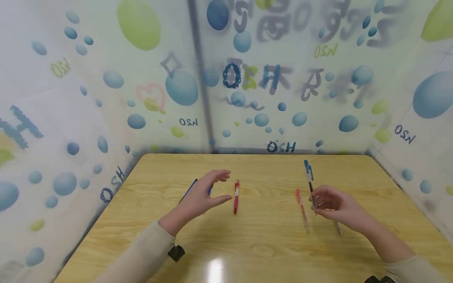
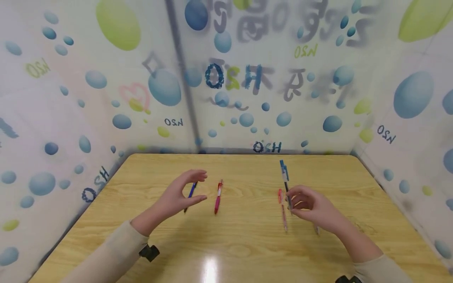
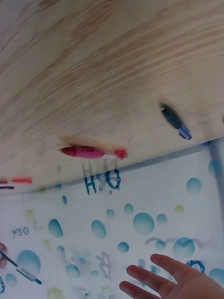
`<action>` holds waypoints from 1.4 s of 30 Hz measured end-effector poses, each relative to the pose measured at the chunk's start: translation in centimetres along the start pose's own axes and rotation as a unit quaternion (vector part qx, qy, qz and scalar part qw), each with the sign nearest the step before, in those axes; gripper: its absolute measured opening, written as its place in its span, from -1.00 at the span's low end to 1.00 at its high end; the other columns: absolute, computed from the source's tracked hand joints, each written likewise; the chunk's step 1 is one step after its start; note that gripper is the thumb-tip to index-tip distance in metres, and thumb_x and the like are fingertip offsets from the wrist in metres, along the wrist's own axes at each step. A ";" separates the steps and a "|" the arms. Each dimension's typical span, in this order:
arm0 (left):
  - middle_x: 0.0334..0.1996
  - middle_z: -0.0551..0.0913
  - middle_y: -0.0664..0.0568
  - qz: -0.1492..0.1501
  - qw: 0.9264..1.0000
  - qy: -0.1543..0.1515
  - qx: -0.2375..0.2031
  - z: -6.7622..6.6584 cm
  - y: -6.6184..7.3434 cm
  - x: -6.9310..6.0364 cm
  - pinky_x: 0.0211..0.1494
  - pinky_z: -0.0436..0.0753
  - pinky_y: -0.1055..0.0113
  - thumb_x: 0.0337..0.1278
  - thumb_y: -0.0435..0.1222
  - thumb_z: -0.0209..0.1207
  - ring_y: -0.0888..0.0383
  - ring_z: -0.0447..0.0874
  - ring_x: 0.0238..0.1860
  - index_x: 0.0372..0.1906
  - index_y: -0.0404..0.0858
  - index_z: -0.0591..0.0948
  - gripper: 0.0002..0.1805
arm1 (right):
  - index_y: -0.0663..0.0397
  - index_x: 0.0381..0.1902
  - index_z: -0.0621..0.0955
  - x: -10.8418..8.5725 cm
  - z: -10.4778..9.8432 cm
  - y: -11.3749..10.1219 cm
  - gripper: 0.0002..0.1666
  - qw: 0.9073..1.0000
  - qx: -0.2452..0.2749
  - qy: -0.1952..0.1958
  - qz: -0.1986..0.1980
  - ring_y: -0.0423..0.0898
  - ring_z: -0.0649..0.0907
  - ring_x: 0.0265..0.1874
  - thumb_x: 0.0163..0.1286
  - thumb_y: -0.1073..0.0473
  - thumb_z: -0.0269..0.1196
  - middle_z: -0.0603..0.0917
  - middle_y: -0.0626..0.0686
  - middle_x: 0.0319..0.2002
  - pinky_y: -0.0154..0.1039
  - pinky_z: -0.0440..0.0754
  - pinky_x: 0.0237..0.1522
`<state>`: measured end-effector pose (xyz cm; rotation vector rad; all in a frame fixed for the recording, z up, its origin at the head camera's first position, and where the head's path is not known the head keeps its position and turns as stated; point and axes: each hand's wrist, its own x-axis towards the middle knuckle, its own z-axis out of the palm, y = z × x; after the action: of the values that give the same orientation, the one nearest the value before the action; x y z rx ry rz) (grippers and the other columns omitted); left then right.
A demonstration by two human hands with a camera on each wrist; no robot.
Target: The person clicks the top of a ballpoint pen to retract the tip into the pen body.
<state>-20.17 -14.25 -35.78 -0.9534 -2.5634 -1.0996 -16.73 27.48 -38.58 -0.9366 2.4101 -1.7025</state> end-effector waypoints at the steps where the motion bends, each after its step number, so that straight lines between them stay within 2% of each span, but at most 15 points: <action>1: 0.15 0.54 0.11 -0.003 1.000 -0.002 0.009 -0.2 -0.2 -0.1 0.22 0.48 0.06 0.07 -0.15 0.41 0.15 0.51 0.14 0.33 -0.12 0.42 -0.30 | 0.23 0.12 0.50 -0.3 -0.3 0.1 -0.54 1.000 -0.002 0.002 0.000 -0.17 0.66 -0.18 0.27 0.53 0.24 0.61 -0.04 -0.10 -0.25 0.69 -0.24; 3: 0.15 0.54 0.08 -0.007 1.000 -0.003 0.022 -0.5 -0.7 -0.5 0.22 0.48 0.05 0.07 -0.17 0.41 0.14 0.52 0.14 0.33 -0.15 0.42 -0.30 | 0.23 0.12 0.50 -0.7 -0.9 0.4 -0.53 1.000 -0.011 0.010 0.000 -0.19 0.66 -0.17 0.26 0.55 0.24 0.62 -0.10 -0.09 -0.28 0.68 -0.23; 8: 0.16 0.54 0.04 -0.023 0.999 -0.002 0.036 -1.2 -1.8 -1.4 0.20 0.50 0.01 0.07 -0.19 0.41 0.11 0.52 0.13 0.33 -0.15 0.41 -0.29 | 0.29 0.10 0.50 -1.7 -2.2 0.9 -0.56 0.998 -0.058 0.026 0.015 -0.23 0.65 -0.18 0.26 0.52 0.26 0.62 -0.06 -0.09 -0.33 0.67 -0.23; 12: 0.16 0.54 0.02 -0.038 0.999 -0.003 0.028 -1.6 -2.5 -1.9 0.21 0.49 -0.02 0.07 -0.21 0.41 0.09 0.52 0.13 0.33 -0.15 0.41 -0.30 | 0.23 0.09 0.52 -2.4 -3.1 1.4 -0.53 0.995 -0.098 0.035 0.012 -0.23 0.64 -0.21 0.23 0.54 0.28 0.62 -0.05 -0.12 -0.37 0.65 -0.24; 16: 0.17 0.53 0.00 -0.040 0.999 -0.001 0.031 -1.9 -2.9 -2.5 0.19 0.50 -0.02 0.06 -0.22 0.42 0.06 0.54 0.12 0.34 -0.19 0.40 -0.28 | 0.14 0.08 0.55 -3.2 -4.1 2.0 -0.50 0.992 -0.119 0.040 0.012 -0.25 0.64 -0.22 0.21 0.56 0.28 0.62 -0.12 -0.14 -0.40 0.62 -0.25; 24: 0.14 0.54 -0.06 -0.039 0.998 0.004 0.049 -2.8 -4.3 -3.4 0.16 0.51 -0.06 0.04 -0.24 0.43 0.00 0.55 0.09 0.35 -0.23 0.39 -0.25 | 0.13 0.09 0.56 -5.1 -6.2 3.9 -0.46 0.992 -0.117 0.042 0.023 -0.28 0.63 -0.21 0.19 0.61 0.25 0.64 -0.12 -0.12 -0.41 0.63 -0.28; 28: 0.15 0.53 -0.08 -0.050 0.997 -0.003 0.057 -3.2 -5.3 -3.9 0.17 0.50 -0.07 0.05 -0.24 0.42 -0.03 0.55 0.09 0.36 -0.24 0.36 -0.24 | 0.09 0.11 0.56 -6.0 -7.2 4.6 -0.45 0.992 -0.113 0.042 0.045 -0.32 0.61 -0.18 0.20 0.61 0.24 0.64 -0.15 -0.09 -0.41 0.63 -0.28; 32: 0.15 0.52 -0.09 -0.064 0.996 -0.010 0.054 -3.6 -6.1 -4.3 0.21 0.47 -0.07 0.07 -0.23 0.41 -0.07 0.54 0.11 0.37 -0.23 0.35 -0.24 | 0.15 0.12 0.55 -6.8 -8.0 5.0 -0.50 0.990 -0.112 0.042 0.070 -0.32 0.61 -0.18 0.24 0.57 0.24 0.63 -0.19 -0.08 -0.37 0.65 -0.30; 39: 0.15 0.51 -0.09 -0.073 0.995 -0.018 0.059 -3.8 -6.9 -4.8 0.22 0.47 -0.06 0.09 -0.24 0.40 -0.06 0.56 0.08 0.37 -0.23 0.36 -0.26 | 0.27 0.15 0.50 -8.0 -9.2 5.6 -0.55 0.992 -0.089 0.016 0.093 -0.27 0.62 -0.18 0.31 0.53 0.20 0.61 -0.25 -0.03 -0.32 0.66 -0.29; 42: 0.15 0.51 -0.09 -0.074 0.995 -0.020 0.057 -3.9 -7.1 -5.0 0.21 0.47 -0.06 0.10 -0.26 0.39 -0.06 0.57 0.07 0.37 -0.24 0.35 -0.27 | 0.25 0.18 0.49 -8.5 -9.9 5.9 -0.54 0.993 -0.062 -0.002 0.101 -0.26 0.62 -0.17 0.33 0.53 0.16 0.59 -0.27 -0.01 -0.28 0.68 -0.28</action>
<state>-21.03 -23.10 -39.20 -0.7775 -2.7343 -0.9644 -16.04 41.29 -42.35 -0.6769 2.5342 -1.4956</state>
